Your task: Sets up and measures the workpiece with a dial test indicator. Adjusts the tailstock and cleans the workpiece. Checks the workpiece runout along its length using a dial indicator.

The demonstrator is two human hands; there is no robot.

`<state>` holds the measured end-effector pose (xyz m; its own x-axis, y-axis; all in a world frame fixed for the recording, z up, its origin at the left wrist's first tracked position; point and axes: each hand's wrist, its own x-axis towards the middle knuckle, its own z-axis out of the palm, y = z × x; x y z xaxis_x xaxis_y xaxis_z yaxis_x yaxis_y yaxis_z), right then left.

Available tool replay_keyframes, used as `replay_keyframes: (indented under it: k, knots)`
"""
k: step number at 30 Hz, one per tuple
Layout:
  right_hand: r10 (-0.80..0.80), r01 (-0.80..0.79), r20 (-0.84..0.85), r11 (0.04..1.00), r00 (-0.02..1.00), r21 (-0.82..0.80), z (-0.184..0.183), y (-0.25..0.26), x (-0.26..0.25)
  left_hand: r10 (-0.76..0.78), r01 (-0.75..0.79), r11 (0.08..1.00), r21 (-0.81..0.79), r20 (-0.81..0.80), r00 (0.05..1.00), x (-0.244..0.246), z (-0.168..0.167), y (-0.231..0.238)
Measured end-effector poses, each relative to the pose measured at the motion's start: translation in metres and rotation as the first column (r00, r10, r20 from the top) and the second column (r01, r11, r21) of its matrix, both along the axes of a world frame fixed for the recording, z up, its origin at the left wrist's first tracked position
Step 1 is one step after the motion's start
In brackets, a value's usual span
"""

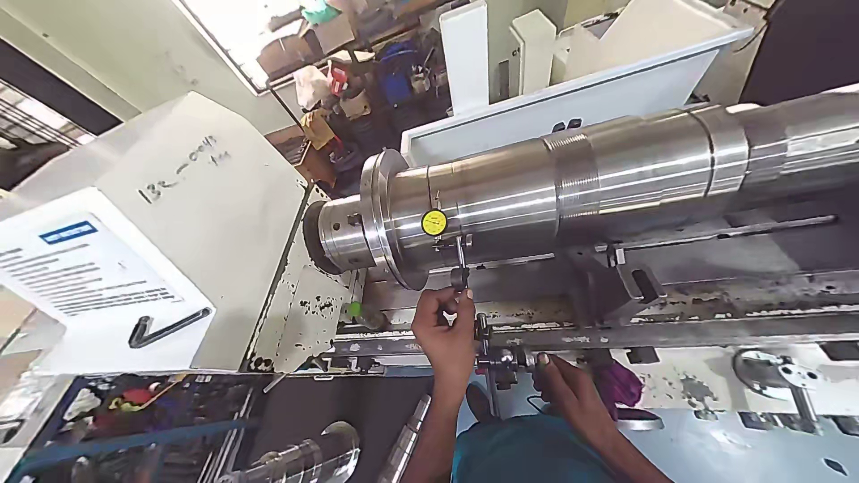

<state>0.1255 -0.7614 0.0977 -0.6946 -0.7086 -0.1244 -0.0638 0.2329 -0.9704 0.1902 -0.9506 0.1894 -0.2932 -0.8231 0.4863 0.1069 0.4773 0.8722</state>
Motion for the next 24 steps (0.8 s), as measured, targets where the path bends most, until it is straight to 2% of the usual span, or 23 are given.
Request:
replay_keyframes:
  k: [24]
  knots:
    - [0.017,-0.017,0.002,1.0,1.0,-0.007,-0.002,-0.0024,-0.0002,-0.026,0.029,0.996,0.087,-0.039,0.999,0.0037,-0.0052,0.0013]
